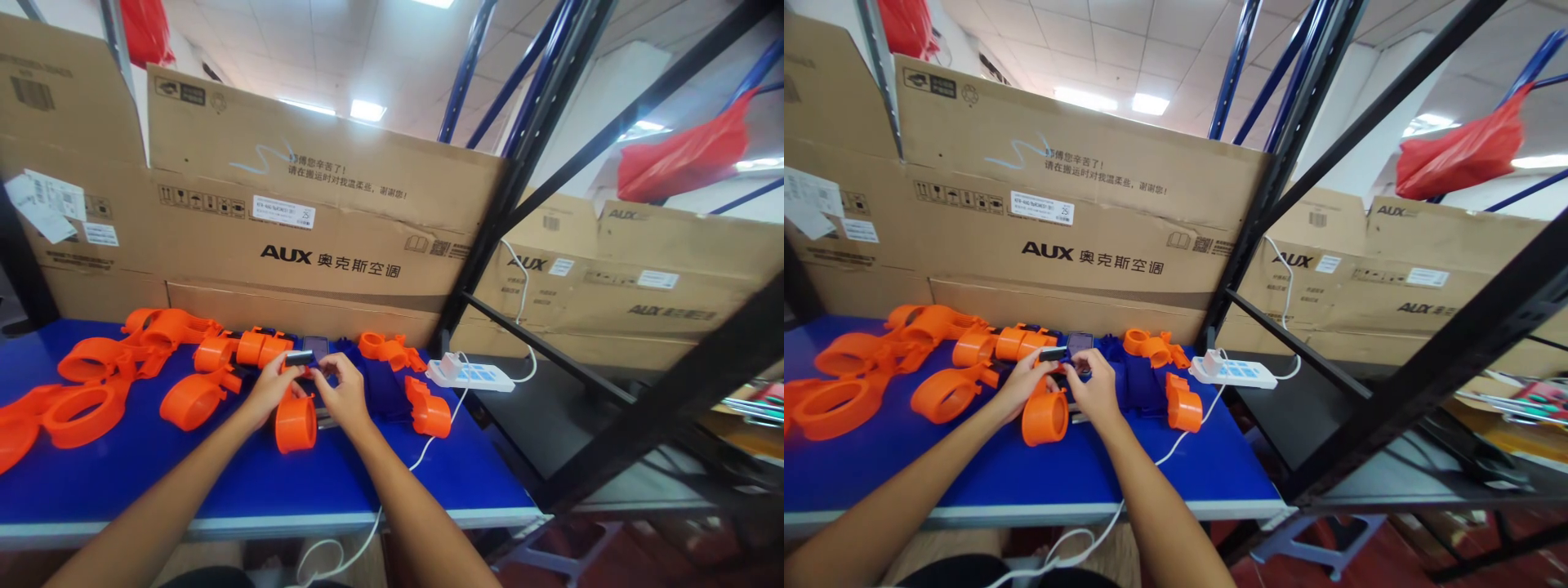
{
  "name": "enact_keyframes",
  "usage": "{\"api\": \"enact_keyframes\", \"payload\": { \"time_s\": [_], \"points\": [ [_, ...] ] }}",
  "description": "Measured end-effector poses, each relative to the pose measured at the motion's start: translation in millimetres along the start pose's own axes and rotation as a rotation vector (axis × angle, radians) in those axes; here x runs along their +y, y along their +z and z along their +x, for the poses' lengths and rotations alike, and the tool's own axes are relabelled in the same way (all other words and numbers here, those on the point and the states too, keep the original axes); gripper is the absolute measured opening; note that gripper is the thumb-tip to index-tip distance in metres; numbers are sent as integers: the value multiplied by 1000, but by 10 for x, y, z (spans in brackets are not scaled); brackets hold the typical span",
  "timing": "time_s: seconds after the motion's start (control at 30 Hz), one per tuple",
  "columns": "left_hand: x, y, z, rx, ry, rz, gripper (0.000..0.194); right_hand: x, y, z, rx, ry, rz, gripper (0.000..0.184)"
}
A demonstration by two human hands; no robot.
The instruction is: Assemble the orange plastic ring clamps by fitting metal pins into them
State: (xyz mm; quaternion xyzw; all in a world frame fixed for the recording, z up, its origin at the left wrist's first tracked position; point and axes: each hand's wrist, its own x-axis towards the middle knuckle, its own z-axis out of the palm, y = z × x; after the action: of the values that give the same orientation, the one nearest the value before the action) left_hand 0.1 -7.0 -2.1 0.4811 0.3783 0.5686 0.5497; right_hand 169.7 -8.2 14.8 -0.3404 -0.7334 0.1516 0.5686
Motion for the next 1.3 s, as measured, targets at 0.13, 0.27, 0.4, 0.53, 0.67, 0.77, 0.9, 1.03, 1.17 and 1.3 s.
{"api": "enact_keyframes", "payload": {
  "time_s": [0.13, 0.27, 0.4, 0.53, 0.67, 0.77, 0.9, 1.03, 1.17, 1.3],
  "points": [
    [9, 7, -9, 7, 7, -4, 52, 7, -9, 6, -8, 1, 17, 11],
    [20, 7, -19, -8, -1, -4, 55, 38, -24, 14, -50, 0, 36, 11],
    [29, 11, -24, -6, 5, 3, 55, 48, -31, 17, -55, -18, 32, 9],
    [30, 14, -22, 7, 7, -7, 49, 14, -50, 14, -70, -71, 9, 27],
    [22, 7, -13, 21, -2, -49, 46, 5, -72, 1, -108, -126, -29, 37],
    [21, 2, -8, 32, -14, -66, 48, 26, -72, -6, -149, -155, -39, 39],
    [34, 3, -15, 36, -30, -67, 51, 52, -67, -10, -153, -158, -56, 38],
    [51, 14, -26, 33, -40, -104, 51, 38, -84, -29, -138, -109, -95, 39],
    [68, 45, -37, 37, -55, -162, 42, -9, -90, -37, -140, -20, -61, 38],
    [102, 82, -84, -14, -62, -209, 53, -32, -61, -9, -84, 102, 136, 36]
  ]
}}
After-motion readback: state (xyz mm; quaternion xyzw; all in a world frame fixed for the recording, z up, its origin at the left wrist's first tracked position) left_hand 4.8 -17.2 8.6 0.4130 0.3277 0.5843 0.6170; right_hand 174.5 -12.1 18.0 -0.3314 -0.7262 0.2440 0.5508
